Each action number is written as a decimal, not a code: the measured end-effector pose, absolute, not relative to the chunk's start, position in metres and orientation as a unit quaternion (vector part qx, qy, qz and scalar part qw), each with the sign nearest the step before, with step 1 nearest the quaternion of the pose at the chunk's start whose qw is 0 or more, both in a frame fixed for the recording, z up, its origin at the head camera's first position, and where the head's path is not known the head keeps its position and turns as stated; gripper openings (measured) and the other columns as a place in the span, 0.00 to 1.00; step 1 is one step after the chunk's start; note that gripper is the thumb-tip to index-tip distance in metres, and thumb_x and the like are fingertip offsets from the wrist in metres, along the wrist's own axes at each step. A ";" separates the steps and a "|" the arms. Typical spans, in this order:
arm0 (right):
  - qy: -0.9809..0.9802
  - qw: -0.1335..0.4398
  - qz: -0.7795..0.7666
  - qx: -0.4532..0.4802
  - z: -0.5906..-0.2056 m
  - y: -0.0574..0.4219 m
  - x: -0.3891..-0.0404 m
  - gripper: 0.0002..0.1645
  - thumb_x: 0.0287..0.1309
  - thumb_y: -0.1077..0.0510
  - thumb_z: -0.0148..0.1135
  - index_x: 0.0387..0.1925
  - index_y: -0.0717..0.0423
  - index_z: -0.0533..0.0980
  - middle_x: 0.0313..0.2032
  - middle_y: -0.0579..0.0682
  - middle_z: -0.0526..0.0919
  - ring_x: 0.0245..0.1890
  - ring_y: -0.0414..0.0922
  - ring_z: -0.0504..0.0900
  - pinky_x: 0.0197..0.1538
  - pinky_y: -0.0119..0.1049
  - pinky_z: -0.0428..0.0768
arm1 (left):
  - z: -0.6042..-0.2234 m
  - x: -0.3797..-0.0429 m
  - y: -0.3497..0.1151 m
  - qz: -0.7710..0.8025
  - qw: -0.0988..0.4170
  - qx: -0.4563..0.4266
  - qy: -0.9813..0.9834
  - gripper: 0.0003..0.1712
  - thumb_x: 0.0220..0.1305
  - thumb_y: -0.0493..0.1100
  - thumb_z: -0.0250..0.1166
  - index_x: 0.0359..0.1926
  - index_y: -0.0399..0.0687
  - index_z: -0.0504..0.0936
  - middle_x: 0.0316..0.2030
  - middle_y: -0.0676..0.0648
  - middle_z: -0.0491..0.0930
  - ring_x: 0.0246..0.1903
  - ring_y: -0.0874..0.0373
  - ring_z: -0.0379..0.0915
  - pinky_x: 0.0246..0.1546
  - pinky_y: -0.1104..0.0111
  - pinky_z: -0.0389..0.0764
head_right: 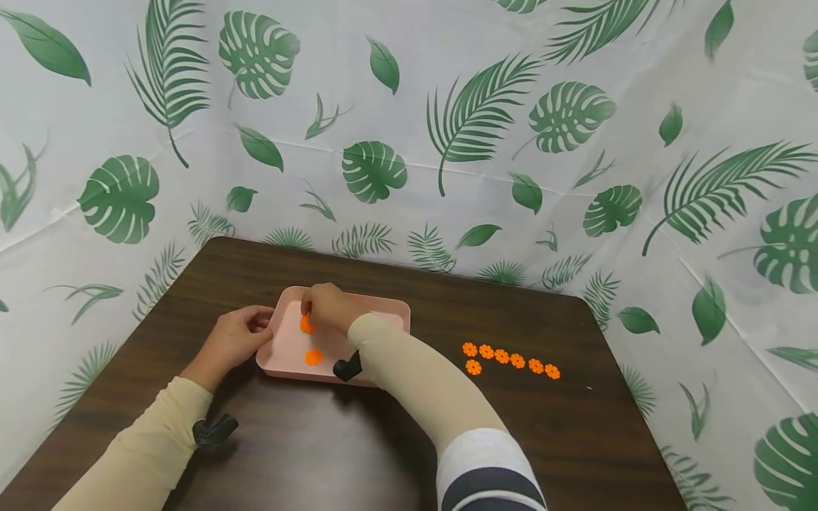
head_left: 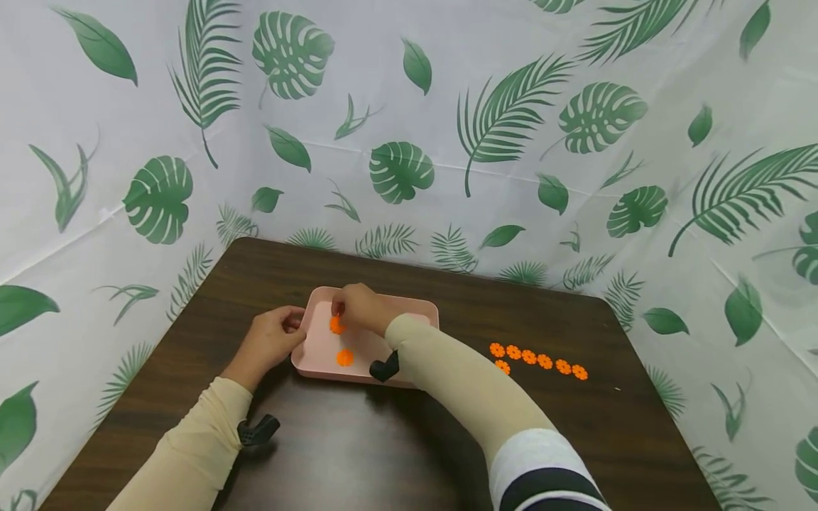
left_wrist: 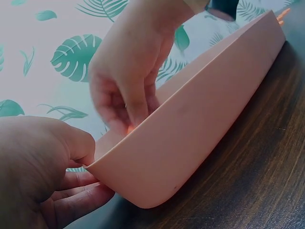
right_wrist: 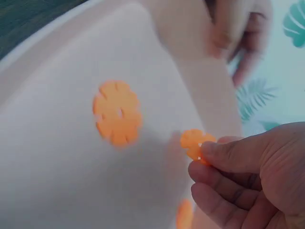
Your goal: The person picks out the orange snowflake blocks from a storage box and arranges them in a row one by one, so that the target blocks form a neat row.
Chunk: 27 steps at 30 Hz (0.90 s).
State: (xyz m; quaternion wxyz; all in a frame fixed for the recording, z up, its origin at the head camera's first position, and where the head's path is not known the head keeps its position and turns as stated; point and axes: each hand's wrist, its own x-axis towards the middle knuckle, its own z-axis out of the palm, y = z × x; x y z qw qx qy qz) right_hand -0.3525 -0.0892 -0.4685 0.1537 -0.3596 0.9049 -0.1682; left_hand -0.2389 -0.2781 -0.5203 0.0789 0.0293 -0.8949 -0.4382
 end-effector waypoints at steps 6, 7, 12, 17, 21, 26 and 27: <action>0.894 0.166 -0.273 -0.313 -0.441 -0.029 -0.356 0.05 0.59 0.66 0.72 0.38 0.59 0.84 0.32 0.50 0.84 0.31 0.46 0.83 0.38 0.40 0.87 | -0.518 -0.236 -0.277 -0.432 0.059 0.042 -0.899 0.26 0.62 0.40 0.64 0.61 0.37 0.81 0.43 0.38 0.85 0.41 0.47 0.81 0.46 0.54 0.85; 0.893 0.168 -0.291 -0.300 -0.437 -0.014 -0.357 0.06 0.59 0.67 0.72 0.38 0.59 0.84 0.32 0.50 0.84 0.31 0.46 0.84 0.38 0.43 0.87 | -0.518 -0.235 -0.277 -0.431 0.056 0.043 -0.900 0.26 0.62 0.40 0.64 0.61 0.37 0.81 0.43 0.38 0.85 0.42 0.47 0.81 0.46 0.54 0.84; 0.915 0.145 -0.305 -0.220 -0.420 0.066 -0.363 0.06 0.59 0.65 0.71 0.39 0.58 0.84 0.32 0.51 0.85 0.30 0.47 0.86 0.40 0.46 0.88 | -0.515 -0.233 -0.277 -0.426 0.046 0.044 -0.902 0.27 0.63 0.41 0.64 0.63 0.36 0.79 0.45 0.37 0.84 0.43 0.45 0.80 0.50 0.50 0.84; 0.929 0.141 -0.316 -0.128 -0.417 0.153 -0.357 0.07 0.61 0.64 0.69 0.41 0.58 0.84 0.37 0.54 0.85 0.35 0.50 0.86 0.45 0.50 0.88 | -0.513 -0.234 -0.276 -0.424 0.042 0.042 -0.904 0.27 0.64 0.42 0.63 0.64 0.37 0.79 0.47 0.36 0.84 0.45 0.43 0.80 0.50 0.49 0.84; 0.935 0.148 -0.313 -0.076 -0.426 0.210 -0.344 0.07 0.64 0.63 0.67 0.44 0.59 0.83 0.40 0.56 0.85 0.40 0.55 0.87 0.46 0.50 0.87 | -0.512 -0.233 -0.277 -0.421 0.041 0.040 -0.905 0.28 0.65 0.42 0.63 0.64 0.37 0.78 0.47 0.36 0.84 0.45 0.43 0.80 0.50 0.49 0.84; 0.936 0.152 -0.317 -0.034 -0.444 0.255 -0.328 0.09 0.64 0.65 0.66 0.45 0.65 0.82 0.38 0.56 0.86 0.37 0.52 0.87 0.45 0.50 0.87 | -0.513 -0.233 -0.276 -0.422 0.034 0.040 -0.905 0.28 0.65 0.43 0.63 0.64 0.38 0.78 0.48 0.36 0.84 0.45 0.44 0.79 0.50 0.49 0.84; 0.935 0.155 -0.317 -0.025 -0.449 0.261 -0.325 0.09 0.63 0.66 0.66 0.45 0.65 0.82 0.37 0.56 0.86 0.35 0.50 0.86 0.43 0.48 0.88 | -0.513 -0.233 -0.276 -0.422 0.033 0.040 -0.905 0.28 0.65 0.43 0.63 0.65 0.38 0.78 0.48 0.35 0.83 0.45 0.44 0.79 0.50 0.49 0.84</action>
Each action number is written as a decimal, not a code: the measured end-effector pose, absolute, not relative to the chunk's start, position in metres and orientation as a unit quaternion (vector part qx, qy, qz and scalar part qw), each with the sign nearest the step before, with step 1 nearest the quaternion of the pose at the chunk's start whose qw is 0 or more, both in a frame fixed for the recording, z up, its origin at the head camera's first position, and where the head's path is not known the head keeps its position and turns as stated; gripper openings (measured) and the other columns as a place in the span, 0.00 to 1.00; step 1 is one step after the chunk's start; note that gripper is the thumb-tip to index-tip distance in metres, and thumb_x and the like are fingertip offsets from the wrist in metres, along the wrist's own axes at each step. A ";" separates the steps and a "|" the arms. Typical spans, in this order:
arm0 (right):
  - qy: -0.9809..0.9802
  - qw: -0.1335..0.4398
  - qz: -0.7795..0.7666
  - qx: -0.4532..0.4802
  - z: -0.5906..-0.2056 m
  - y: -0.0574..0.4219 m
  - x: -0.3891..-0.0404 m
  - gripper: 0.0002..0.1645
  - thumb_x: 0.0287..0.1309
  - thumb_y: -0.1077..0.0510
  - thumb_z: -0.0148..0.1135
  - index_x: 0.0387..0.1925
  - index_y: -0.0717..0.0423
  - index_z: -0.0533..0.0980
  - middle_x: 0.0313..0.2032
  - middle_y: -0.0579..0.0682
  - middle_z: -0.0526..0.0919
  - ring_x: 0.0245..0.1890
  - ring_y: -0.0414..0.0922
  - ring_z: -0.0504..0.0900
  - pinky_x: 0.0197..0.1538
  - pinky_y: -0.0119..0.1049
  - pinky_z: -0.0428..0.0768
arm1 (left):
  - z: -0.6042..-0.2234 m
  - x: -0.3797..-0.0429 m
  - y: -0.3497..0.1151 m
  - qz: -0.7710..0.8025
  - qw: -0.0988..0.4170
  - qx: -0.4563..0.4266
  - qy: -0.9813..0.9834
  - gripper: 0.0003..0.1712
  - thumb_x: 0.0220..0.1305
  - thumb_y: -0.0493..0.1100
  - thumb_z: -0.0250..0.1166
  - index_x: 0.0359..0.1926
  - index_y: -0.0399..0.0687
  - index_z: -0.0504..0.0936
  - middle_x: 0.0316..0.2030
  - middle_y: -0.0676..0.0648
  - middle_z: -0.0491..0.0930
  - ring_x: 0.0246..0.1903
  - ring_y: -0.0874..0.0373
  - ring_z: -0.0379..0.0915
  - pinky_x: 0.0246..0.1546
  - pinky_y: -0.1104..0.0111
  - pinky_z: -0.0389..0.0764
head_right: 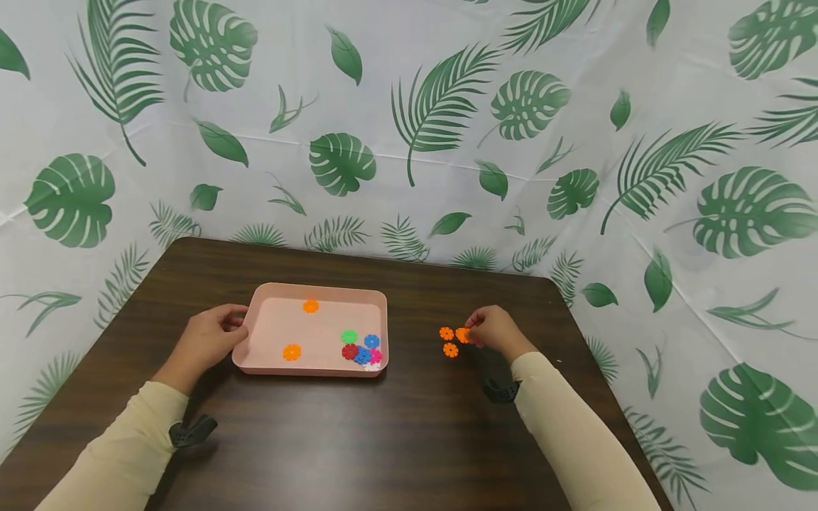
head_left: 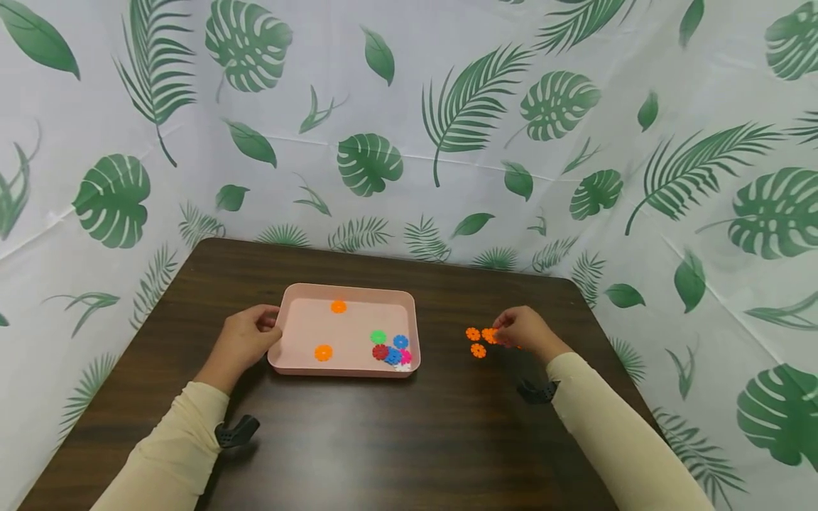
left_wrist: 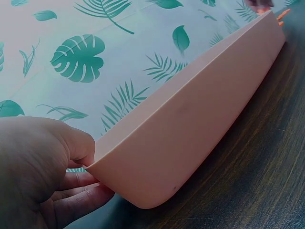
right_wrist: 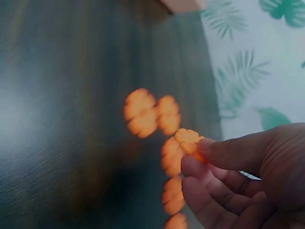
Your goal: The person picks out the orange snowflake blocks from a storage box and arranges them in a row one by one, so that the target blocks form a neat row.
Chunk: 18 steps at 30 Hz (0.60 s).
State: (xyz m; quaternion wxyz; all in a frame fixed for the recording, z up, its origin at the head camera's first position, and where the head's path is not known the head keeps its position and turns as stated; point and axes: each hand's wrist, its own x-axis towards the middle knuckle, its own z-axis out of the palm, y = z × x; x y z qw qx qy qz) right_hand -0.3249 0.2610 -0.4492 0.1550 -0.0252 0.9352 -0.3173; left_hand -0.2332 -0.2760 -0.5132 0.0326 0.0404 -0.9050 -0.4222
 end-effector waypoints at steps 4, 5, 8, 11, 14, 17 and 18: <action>0.932 0.169 -0.319 -0.010 -0.467 0.274 -0.319 0.09 0.59 0.67 0.68 0.42 0.66 0.82 0.34 0.54 0.86 0.31 0.47 0.85 0.36 0.43 0.87 | -0.513 -0.233 -0.275 -0.421 0.026 0.045 -0.906 0.29 0.64 0.43 0.64 0.65 0.38 0.77 0.48 0.35 0.83 0.45 0.44 0.78 0.50 0.50 0.84; 0.931 0.171 -0.321 -0.006 -0.470 0.274 -0.317 0.09 0.59 0.68 0.68 0.42 0.65 0.82 0.33 0.54 0.86 0.31 0.47 0.85 0.35 0.42 0.87 | -0.513 -0.233 -0.275 -0.421 0.025 0.047 -0.905 0.29 0.64 0.43 0.64 0.65 0.38 0.77 0.48 0.35 0.83 0.45 0.44 0.78 0.50 0.50 0.84; 0.937 0.167 -0.307 0.002 -0.474 0.274 -0.316 0.07 0.58 0.67 0.69 0.39 0.63 0.82 0.31 0.54 0.85 0.30 0.47 0.83 0.33 0.41 0.86 | -0.513 -0.232 -0.275 -0.419 0.027 0.048 -0.906 0.28 0.64 0.43 0.64 0.65 0.37 0.78 0.47 0.36 0.83 0.44 0.44 0.78 0.49 0.51 0.84; 0.949 0.157 -0.274 0.000 -0.472 0.271 -0.314 0.05 0.58 0.66 0.70 0.36 0.60 0.81 0.30 0.53 0.83 0.28 0.47 0.82 0.31 0.40 0.83 | -0.514 -0.232 -0.275 -0.418 0.032 0.046 -0.907 0.28 0.64 0.42 0.64 0.64 0.37 0.78 0.46 0.36 0.83 0.44 0.45 0.79 0.48 0.52 0.83; 0.960 0.150 -0.238 -0.012 -0.471 0.269 -0.313 0.06 0.56 0.65 0.72 0.33 0.58 0.81 0.29 0.51 0.82 0.28 0.47 0.80 0.30 0.39 0.80 | -0.514 -0.232 -0.275 -0.420 0.033 0.048 -0.906 0.28 0.64 0.42 0.64 0.64 0.37 0.78 0.46 0.36 0.83 0.44 0.45 0.79 0.47 0.52 0.84; 0.967 0.138 -0.214 -0.027 -0.469 0.270 -0.314 0.06 0.55 0.63 0.74 0.33 0.58 0.81 0.31 0.52 0.82 0.29 0.47 0.79 0.32 0.40 0.79 | -0.512 -0.233 -0.274 -0.421 0.035 0.048 -0.905 0.28 0.64 0.42 0.64 0.64 0.37 0.78 0.47 0.36 0.83 0.44 0.44 0.79 0.48 0.52 0.84; 0.968 0.133 -0.209 -0.029 -0.467 0.271 -0.314 0.06 0.56 0.62 0.73 0.33 0.58 0.81 0.32 0.52 0.82 0.30 0.47 0.79 0.33 0.40 0.79 | -0.512 -0.233 -0.274 -0.421 0.035 0.047 -0.905 0.28 0.64 0.42 0.64 0.64 0.37 0.78 0.47 0.36 0.83 0.44 0.44 0.79 0.48 0.51 0.84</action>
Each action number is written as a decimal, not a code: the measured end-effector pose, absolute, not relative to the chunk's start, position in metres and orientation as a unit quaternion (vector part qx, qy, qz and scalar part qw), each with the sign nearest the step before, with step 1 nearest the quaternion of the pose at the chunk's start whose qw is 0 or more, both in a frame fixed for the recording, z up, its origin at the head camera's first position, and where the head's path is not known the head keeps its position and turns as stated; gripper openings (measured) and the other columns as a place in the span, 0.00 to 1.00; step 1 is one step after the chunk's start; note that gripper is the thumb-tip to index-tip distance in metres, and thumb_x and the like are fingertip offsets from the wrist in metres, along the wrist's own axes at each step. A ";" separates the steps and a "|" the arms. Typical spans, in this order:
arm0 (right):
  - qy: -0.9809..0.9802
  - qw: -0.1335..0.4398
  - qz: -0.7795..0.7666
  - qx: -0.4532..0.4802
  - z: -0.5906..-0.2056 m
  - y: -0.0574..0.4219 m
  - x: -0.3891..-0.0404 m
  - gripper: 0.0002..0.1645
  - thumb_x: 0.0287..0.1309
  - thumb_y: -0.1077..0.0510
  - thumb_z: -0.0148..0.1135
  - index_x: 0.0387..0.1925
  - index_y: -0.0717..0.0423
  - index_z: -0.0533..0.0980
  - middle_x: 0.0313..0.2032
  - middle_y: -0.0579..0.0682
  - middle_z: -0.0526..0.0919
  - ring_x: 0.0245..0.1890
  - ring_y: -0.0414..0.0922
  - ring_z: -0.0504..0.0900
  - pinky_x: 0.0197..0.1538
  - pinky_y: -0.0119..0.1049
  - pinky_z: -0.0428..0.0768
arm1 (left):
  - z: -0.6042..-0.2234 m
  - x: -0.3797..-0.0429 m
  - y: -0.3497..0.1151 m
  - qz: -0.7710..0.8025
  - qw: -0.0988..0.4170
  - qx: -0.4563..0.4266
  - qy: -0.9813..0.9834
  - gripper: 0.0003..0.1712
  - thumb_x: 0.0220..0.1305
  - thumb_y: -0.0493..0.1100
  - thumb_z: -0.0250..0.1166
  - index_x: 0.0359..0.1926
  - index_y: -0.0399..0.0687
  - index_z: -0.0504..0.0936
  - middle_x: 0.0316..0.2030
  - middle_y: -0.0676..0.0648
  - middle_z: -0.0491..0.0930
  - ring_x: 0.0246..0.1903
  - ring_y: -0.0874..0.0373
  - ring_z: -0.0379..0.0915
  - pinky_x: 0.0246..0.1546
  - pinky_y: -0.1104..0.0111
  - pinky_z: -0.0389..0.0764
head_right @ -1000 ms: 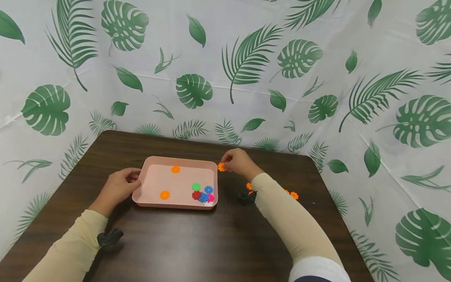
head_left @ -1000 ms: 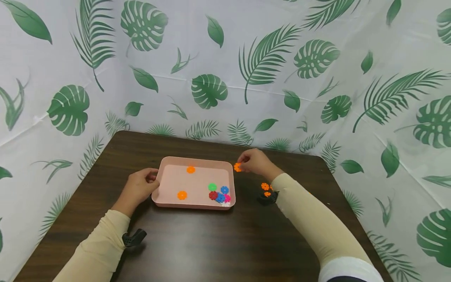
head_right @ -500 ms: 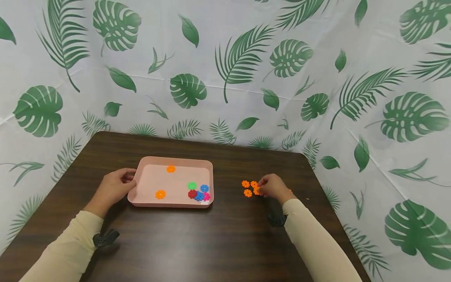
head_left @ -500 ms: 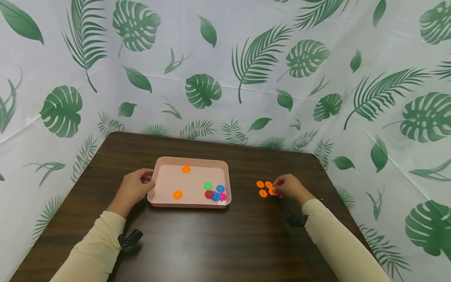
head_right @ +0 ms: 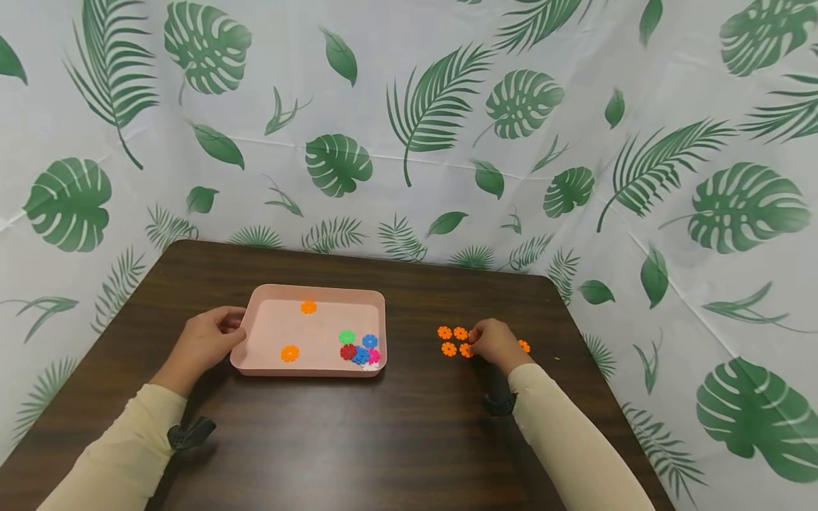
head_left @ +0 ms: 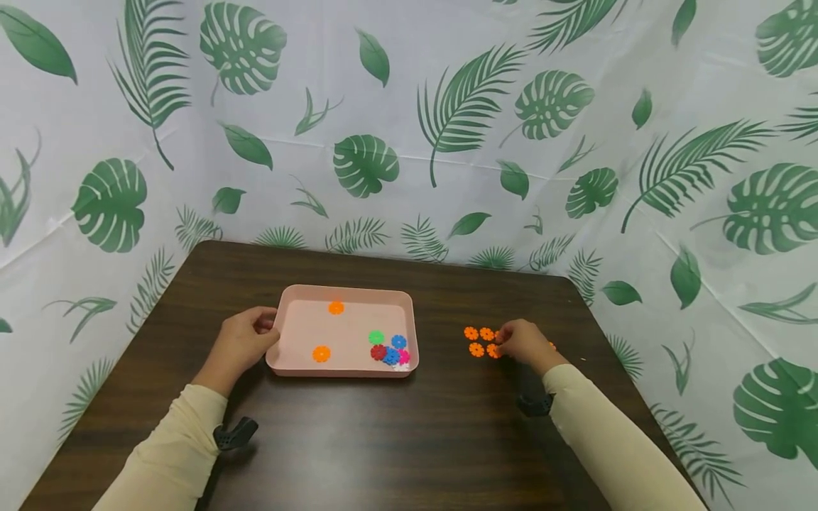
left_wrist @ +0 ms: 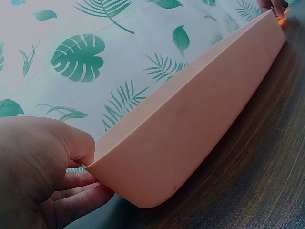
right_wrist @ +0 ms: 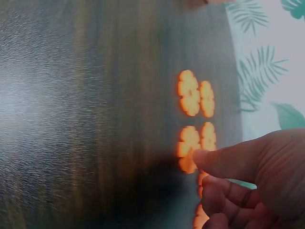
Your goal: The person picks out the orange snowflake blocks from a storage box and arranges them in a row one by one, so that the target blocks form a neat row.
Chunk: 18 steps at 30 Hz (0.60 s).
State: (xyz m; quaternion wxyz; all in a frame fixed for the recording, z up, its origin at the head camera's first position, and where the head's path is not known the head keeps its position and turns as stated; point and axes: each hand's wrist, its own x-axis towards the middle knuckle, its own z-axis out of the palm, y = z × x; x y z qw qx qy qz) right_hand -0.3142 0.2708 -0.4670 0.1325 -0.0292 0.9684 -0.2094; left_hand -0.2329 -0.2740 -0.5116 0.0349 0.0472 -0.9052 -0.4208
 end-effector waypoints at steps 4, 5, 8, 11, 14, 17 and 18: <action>0.971 0.112 -0.206 -0.033 -0.454 0.268 -0.318 0.06 0.62 0.58 0.70 0.36 0.57 0.82 0.36 0.53 0.82 0.33 0.49 0.78 0.35 0.42 0.79 | -0.510 -0.233 -0.274 -0.423 0.030 0.048 -0.904 0.29 0.64 0.42 0.64 0.65 0.37 0.77 0.48 0.36 0.83 0.45 0.44 0.78 0.49 0.51 0.84; 0.971 0.109 -0.209 -0.039 -0.449 0.265 -0.319 0.07 0.64 0.57 0.69 0.37 0.58 0.82 0.37 0.54 0.82 0.33 0.49 0.78 0.35 0.42 0.79 | -0.510 -0.233 -0.273 -0.424 0.029 0.049 -0.904 0.29 0.64 0.42 0.64 0.65 0.37 0.77 0.48 0.35 0.83 0.45 0.44 0.78 0.49 0.51 0.84; 0.971 0.097 -0.211 -0.064 -0.434 0.252 -0.324 0.09 0.67 0.55 0.67 0.38 0.57 0.82 0.37 0.53 0.82 0.33 0.50 0.78 0.35 0.42 0.79 | -0.510 -0.233 -0.273 -0.424 0.023 0.051 -0.904 0.29 0.64 0.42 0.64 0.65 0.38 0.77 0.48 0.35 0.82 0.45 0.44 0.78 0.50 0.50 0.84; 0.969 0.089 -0.211 -0.095 -0.421 0.228 -0.331 0.10 0.68 0.52 0.67 0.40 0.55 0.82 0.38 0.53 0.83 0.34 0.50 0.79 0.36 0.43 0.80 | -0.510 -0.232 -0.274 -0.423 0.025 0.049 -0.904 0.29 0.64 0.42 0.63 0.65 0.37 0.77 0.48 0.35 0.83 0.45 0.44 0.78 0.50 0.50 0.84; 0.965 0.088 -0.211 -0.127 -0.412 0.194 -0.339 0.10 0.68 0.51 0.67 0.43 0.53 0.83 0.41 0.52 0.84 0.37 0.49 0.81 0.40 0.44 0.82 | -0.511 -0.232 -0.276 -0.423 0.031 0.045 -0.904 0.29 0.64 0.42 0.63 0.65 0.37 0.78 0.47 0.36 0.84 0.45 0.44 0.79 0.50 0.50 0.84; 0.962 0.091 -0.203 -0.161 -0.408 0.153 -0.346 0.12 0.67 0.51 0.68 0.47 0.53 0.84 0.45 0.51 0.86 0.42 0.48 0.82 0.46 0.46 0.84 | -0.510 -0.232 -0.275 -0.426 0.036 0.042 -0.903 0.28 0.64 0.42 0.63 0.64 0.36 0.78 0.47 0.36 0.84 0.45 0.44 0.79 0.50 0.50 0.84; 0.960 0.091 -0.197 -0.175 -0.408 0.138 -0.348 0.14 0.66 0.51 0.69 0.48 0.54 0.85 0.45 0.50 0.86 0.43 0.47 0.83 0.48 0.45 0.85 | -0.510 -0.232 -0.275 -0.428 0.038 0.042 -0.902 0.28 0.64 0.42 0.63 0.64 0.36 0.78 0.46 0.36 0.84 0.44 0.44 0.79 0.50 0.49 0.84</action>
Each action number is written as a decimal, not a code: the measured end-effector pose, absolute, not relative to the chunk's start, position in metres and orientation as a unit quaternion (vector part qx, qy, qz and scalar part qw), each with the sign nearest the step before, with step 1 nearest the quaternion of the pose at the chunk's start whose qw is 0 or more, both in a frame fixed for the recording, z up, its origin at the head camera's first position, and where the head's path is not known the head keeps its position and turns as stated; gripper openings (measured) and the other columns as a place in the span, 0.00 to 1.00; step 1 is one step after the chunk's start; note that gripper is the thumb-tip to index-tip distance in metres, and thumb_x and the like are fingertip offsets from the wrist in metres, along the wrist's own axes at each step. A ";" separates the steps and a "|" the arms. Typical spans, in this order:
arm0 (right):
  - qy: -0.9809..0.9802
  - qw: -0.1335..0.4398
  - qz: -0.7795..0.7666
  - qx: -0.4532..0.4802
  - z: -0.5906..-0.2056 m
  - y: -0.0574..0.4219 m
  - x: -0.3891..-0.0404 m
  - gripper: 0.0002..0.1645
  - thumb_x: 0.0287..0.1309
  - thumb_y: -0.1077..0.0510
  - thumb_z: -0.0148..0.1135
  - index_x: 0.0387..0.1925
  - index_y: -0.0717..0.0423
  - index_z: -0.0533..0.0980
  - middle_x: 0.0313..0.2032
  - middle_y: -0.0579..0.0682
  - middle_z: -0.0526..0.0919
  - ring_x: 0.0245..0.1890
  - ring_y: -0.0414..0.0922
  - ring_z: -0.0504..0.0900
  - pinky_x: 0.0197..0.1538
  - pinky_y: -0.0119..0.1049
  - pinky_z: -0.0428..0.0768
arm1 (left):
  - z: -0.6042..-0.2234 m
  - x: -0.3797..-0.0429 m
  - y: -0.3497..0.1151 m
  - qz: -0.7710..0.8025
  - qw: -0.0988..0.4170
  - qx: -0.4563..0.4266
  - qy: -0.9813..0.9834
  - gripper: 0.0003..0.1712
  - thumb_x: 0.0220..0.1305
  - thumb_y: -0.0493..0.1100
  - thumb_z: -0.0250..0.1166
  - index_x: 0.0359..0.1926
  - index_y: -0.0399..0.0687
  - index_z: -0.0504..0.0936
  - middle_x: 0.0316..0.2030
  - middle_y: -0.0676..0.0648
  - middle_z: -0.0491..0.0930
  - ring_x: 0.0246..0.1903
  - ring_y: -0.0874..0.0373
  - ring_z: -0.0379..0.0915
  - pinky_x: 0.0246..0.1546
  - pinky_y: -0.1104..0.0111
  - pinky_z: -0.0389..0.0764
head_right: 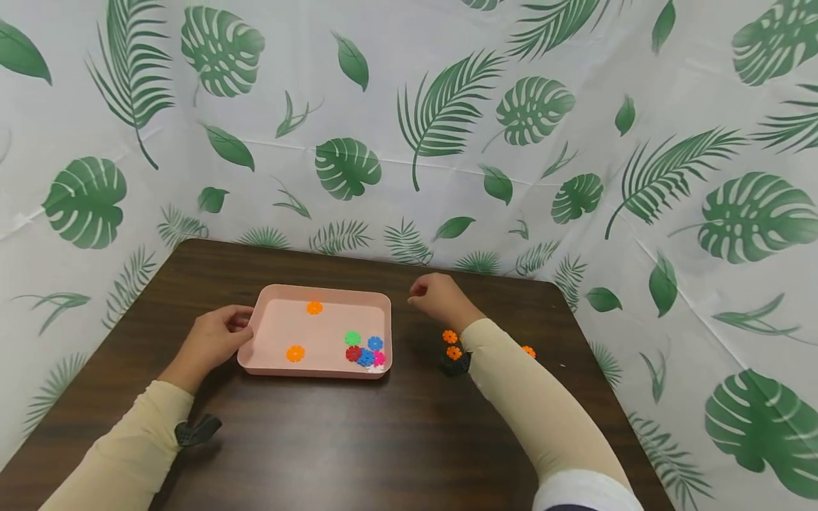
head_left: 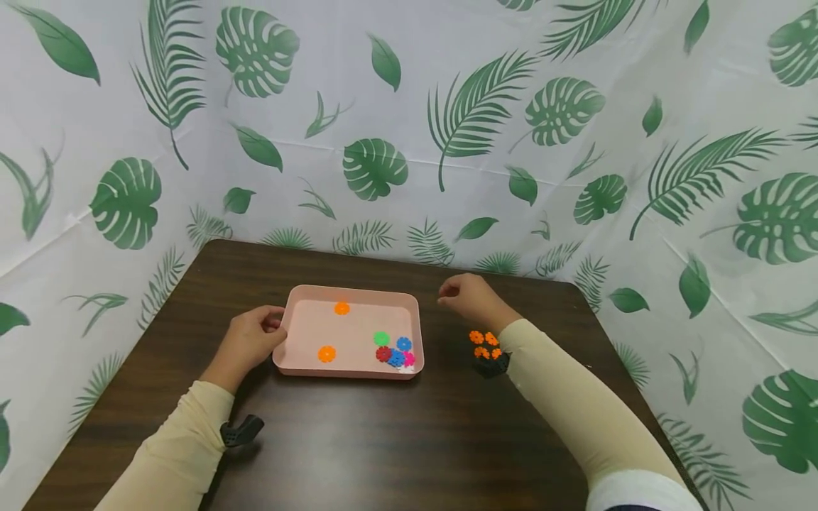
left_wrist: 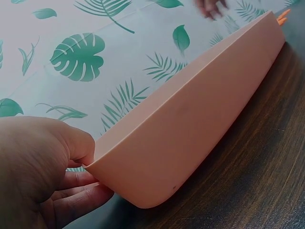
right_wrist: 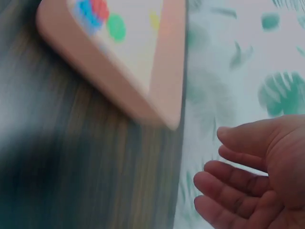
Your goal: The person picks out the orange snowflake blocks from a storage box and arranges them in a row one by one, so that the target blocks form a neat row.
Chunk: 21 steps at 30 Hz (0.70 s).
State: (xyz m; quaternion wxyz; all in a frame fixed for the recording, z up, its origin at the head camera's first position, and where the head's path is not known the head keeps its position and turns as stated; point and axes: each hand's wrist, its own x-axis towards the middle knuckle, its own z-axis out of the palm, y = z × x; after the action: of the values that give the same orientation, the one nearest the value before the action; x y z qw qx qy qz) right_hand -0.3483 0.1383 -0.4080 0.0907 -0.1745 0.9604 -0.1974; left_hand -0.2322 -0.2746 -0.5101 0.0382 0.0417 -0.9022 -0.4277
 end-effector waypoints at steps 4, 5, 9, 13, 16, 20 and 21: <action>0.952 0.105 -0.167 -0.232 -0.417 0.076 -0.355 0.16 0.65 0.53 0.70 0.51 0.55 0.86 0.46 0.49 0.88 0.46 0.46 0.84 0.52 0.44 0.85 | -0.511 -0.233 -0.276 -0.434 0.047 0.039 -0.899 0.27 0.63 0.41 0.64 0.63 0.36 0.79 0.46 0.36 0.84 0.44 0.44 0.80 0.50 0.50 0.84; 0.949 0.110 -0.160 -0.250 -0.420 0.062 -0.356 0.17 0.66 0.53 0.70 0.53 0.55 0.85 0.47 0.49 0.88 0.47 0.46 0.84 0.53 0.43 0.85 | -0.511 -0.234 -0.277 -0.435 0.049 0.038 -0.898 0.27 0.63 0.40 0.64 0.63 0.36 0.79 0.45 0.36 0.84 0.43 0.44 0.80 0.50 0.50 0.84; 0.930 0.130 -0.135 -0.317 -0.432 0.012 -0.359 0.19 0.66 0.55 0.69 0.56 0.56 0.85 0.49 0.49 0.88 0.49 0.45 0.84 0.55 0.40 0.83 | -0.512 -0.236 -0.278 -0.437 0.052 0.038 -0.897 0.27 0.62 0.40 0.64 0.62 0.36 0.80 0.45 0.37 0.85 0.43 0.45 0.81 0.49 0.51 0.85; 0.913 0.139 -0.101 -0.369 -0.448 -0.021 -0.366 0.20 0.67 0.56 0.67 0.59 0.55 0.84 0.53 0.49 0.87 0.51 0.45 0.83 0.58 0.38 0.82 | -0.515 -0.242 -0.279 -0.443 0.052 0.033 -0.894 0.27 0.61 0.40 0.64 0.61 0.36 0.80 0.43 0.38 0.85 0.42 0.46 0.81 0.48 0.52 0.84; 0.906 0.143 -0.073 -0.391 -0.456 -0.039 -0.370 0.20 0.69 0.58 0.66 0.60 0.53 0.83 0.55 0.48 0.86 0.54 0.45 0.83 0.61 0.39 0.80 | -0.516 -0.246 -0.281 -0.446 0.057 0.026 -0.893 0.26 0.61 0.39 0.64 0.61 0.35 0.81 0.42 0.38 0.86 0.41 0.47 0.81 0.48 0.52 0.84; 0.911 0.150 -0.041 -0.383 -0.463 -0.058 -0.372 0.14 0.73 0.61 0.59 0.53 0.52 0.85 0.47 0.44 0.85 0.50 0.44 0.81 0.61 0.36 0.78 | -0.519 -0.250 -0.286 -0.448 0.059 0.025 -0.892 0.26 0.61 0.40 0.65 0.60 0.35 0.81 0.42 0.39 0.86 0.41 0.47 0.81 0.48 0.52 0.85; 0.911 0.147 -0.032 -0.384 -0.465 -0.062 -0.373 0.12 0.73 0.62 0.58 0.50 0.52 0.85 0.43 0.43 0.83 0.47 0.44 0.79 0.58 0.35 0.77 | -0.519 -0.251 -0.288 -0.449 0.059 0.026 -0.891 0.26 0.61 0.40 0.65 0.60 0.35 0.81 0.42 0.39 0.86 0.41 0.47 0.81 0.48 0.52 0.85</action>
State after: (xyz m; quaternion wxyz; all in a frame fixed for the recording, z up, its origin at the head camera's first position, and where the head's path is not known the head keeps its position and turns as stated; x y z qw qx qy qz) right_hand -0.3726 -0.0620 -0.4646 0.1470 -0.3837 0.9111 -0.0325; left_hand -0.2509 -0.2878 -0.5193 0.0591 0.0263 -0.8913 -0.4487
